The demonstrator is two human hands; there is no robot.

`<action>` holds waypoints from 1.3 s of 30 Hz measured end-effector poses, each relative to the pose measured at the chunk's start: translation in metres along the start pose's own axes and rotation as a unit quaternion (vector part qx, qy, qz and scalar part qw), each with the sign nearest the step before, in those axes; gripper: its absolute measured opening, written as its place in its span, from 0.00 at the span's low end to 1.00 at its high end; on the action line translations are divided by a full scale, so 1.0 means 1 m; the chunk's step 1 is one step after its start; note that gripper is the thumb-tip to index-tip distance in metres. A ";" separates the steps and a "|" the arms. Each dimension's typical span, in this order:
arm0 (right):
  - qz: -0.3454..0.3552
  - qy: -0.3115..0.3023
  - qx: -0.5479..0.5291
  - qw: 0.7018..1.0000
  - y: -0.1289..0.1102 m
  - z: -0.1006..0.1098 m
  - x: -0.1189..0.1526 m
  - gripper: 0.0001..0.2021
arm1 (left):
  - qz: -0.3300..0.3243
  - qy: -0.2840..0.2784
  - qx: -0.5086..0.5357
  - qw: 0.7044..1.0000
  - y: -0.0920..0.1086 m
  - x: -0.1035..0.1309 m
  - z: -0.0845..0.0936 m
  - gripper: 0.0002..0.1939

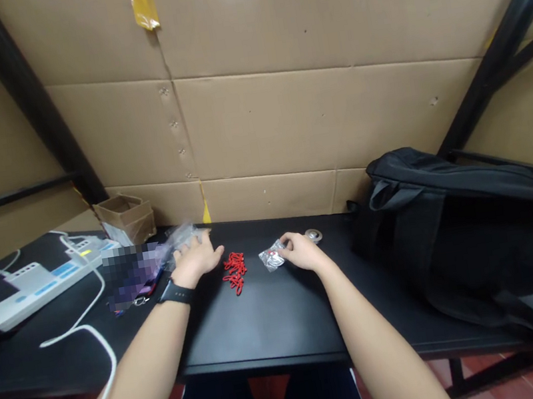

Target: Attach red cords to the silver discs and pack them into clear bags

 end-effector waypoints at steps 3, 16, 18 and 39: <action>0.000 -0.004 0.002 1.000 -0.001 0.000 0.000 0.13 | -0.016 0.018 0.002 1.000 0.001 -0.006 -0.003 0.36; 0.001 -0.012 0.018 1.000 0.001 -0.003 0.000 0.13 | -0.082 0.095 0.063 0.990 0.005 -0.035 -0.013 0.33; 0.001 -0.014 0.018 1.000 0.001 -0.003 0.000 0.12 | -0.093 0.108 0.070 0.987 0.005 -0.040 -0.014 0.32; 0.001 -0.024 0.021 0.999 -0.004 -0.002 0.003 0.12 | -0.166 0.145 0.041 0.974 0.028 -0.015 -0.007 0.27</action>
Point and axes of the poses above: each hand's wrist, its own x-axis away from the middle knuckle, its own z-axis out of the back of the hand, y = z × x, the point moved 7 cm from there along -x, towards the middle knuckle, and after that the axes turned 7 degrees about -x, right-handed, at the moved point
